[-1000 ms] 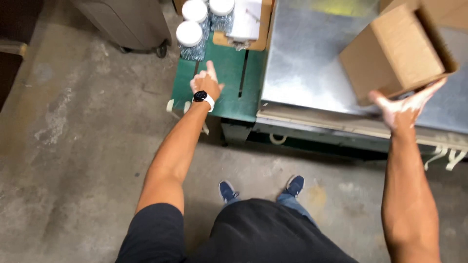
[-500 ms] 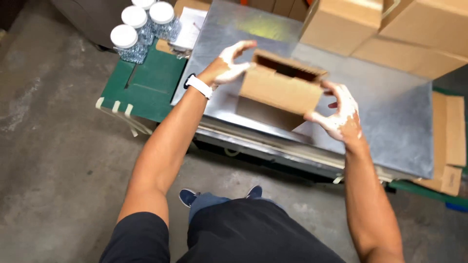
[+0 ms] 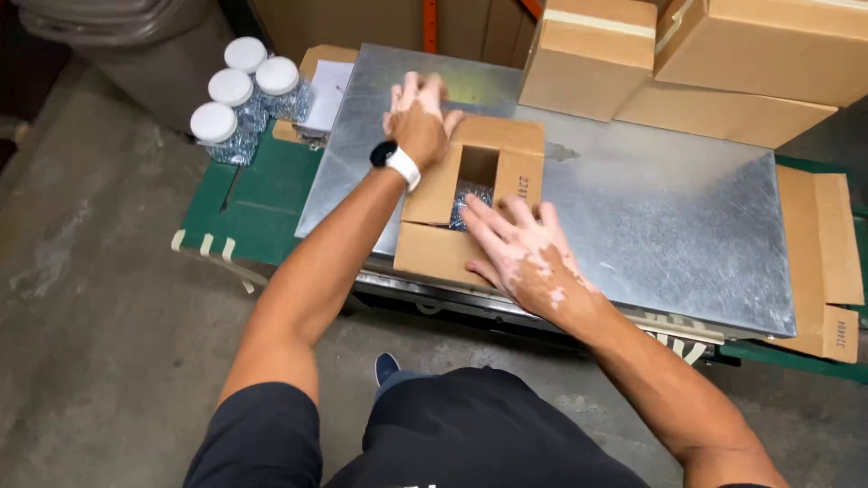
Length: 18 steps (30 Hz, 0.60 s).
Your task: The person packs bags of hardware and small plastic containers into cardboard boxes, سپس seals them with adhesive tape by hand.
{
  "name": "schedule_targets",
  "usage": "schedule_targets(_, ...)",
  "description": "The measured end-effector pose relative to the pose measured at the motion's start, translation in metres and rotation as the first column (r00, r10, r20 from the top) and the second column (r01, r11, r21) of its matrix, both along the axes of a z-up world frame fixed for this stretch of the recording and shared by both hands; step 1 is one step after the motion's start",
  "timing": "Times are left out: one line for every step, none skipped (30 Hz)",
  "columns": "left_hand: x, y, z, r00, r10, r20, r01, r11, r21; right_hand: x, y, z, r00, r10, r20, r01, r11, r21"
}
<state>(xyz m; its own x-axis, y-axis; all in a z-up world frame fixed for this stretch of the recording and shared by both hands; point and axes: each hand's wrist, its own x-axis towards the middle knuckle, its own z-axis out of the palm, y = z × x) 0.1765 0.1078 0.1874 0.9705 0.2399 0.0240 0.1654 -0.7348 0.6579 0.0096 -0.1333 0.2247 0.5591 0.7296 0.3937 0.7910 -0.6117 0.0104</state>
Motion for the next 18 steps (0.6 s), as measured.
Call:
schedule_targets(-0.014,-0.002,0.009,0.987,-0.125,0.104,0.104,0.977,0.188,0.003,0.002,0.005,0.993,-0.023,0.114,0.037,0.991,-0.129)
schedule_targets(-0.028,-0.004,0.018,0.948,-0.263,0.181,0.180,0.908,0.379,0.006,0.004,0.009,0.973,-0.031,0.227,0.089,0.964,-0.250)
schedule_targets(-0.042,-0.002,0.036,0.944,-0.276,0.182,0.190,0.904,0.383,0.004,-0.003,0.015,0.972,-0.044,0.229,0.102,0.964,-0.246)
schedule_targets(-0.056,0.001,0.052,0.943,-0.334,-0.009,0.316,0.884,0.345,0.002,-0.009,0.019,0.967,-0.156,0.201,0.188,0.970,-0.153)
schedule_targets(-0.073,0.003,0.065,0.900,-0.384,-0.204,0.429,0.860,0.277,-0.003,-0.016,0.023,0.953,-0.259,0.155,0.272,0.960,-0.067)
schedule_targets(-0.072,0.025,0.056,0.895,-0.393,-0.210,0.440,0.855,0.274,-0.010,-0.027,0.024,0.952,-0.269,0.149,0.281,0.957,-0.069)
schedule_targets(-0.070,0.047,0.047,0.832,-0.555,0.031,0.555,0.829,-0.063,-0.016,-0.037,0.026,0.919,-0.385,0.083,0.389,0.920,-0.038)
schedule_targets(-0.067,0.069,0.038,0.744,-0.592,0.310,0.668,0.654,-0.354,-0.023,-0.048,0.029,0.870,-0.493,0.014,0.493,0.870,-0.014)
schedule_targets(-0.078,0.084,0.041,0.743,-0.594,0.308,0.669,0.652,-0.356,-0.021,-0.045,0.016,0.868,-0.496,0.011,0.496,0.868,-0.016)
schedule_targets(-0.088,0.098,0.044,0.753,-0.573,0.323,0.653,0.587,-0.479,-0.020,-0.043,0.004,0.867,-0.466,-0.175,0.473,0.881,-0.003)
schedule_targets(-0.098,0.111,0.047,0.761,-0.557,0.334,0.629,0.505,-0.591,-0.021,-0.041,-0.009,0.833,-0.424,-0.356,0.459,0.888,0.016)
schedule_targets(-0.094,0.114,0.010,0.756,-0.565,0.331,0.632,0.499,-0.593,-0.019,-0.038,-0.035,0.827,-0.432,-0.359,0.468,0.884,0.015)
schedule_targets(-0.088,0.117,-0.025,0.760,-0.604,0.240,0.641,0.638,-0.427,-0.016,-0.035,-0.061,0.833,-0.440,-0.335,0.481,0.875,0.049)
schedule_targets(-0.083,0.120,-0.061,0.769,-0.622,0.146,0.638,0.734,-0.233,-0.014,-0.031,-0.086,0.838,-0.448,-0.311,0.494,0.865,0.084)
schedule_targets(-0.085,0.110,-0.058,0.766,-0.626,0.146,0.642,0.730,-0.236,-0.015,-0.025,-0.084,0.835,-0.454,-0.312,0.499,0.863,0.080)
schedule_targets(-0.087,0.100,-0.056,0.783,-0.608,0.136,0.622,0.773,-0.122,-0.016,-0.019,-0.081,0.827,-0.493,-0.270,0.534,0.839,0.105)
schedule_targets(-0.087,0.092,-0.052,0.800,-0.585,0.135,0.591,0.807,-0.003,-0.014,-0.012,-0.078,0.820,-0.527,-0.224,0.562,0.816,0.134)
schedule_targets(-0.081,0.091,-0.040,0.798,-0.586,0.138,0.592,0.806,-0.003,-0.010,-0.014,-0.082,0.819,-0.530,-0.220,0.563,0.815,0.135)
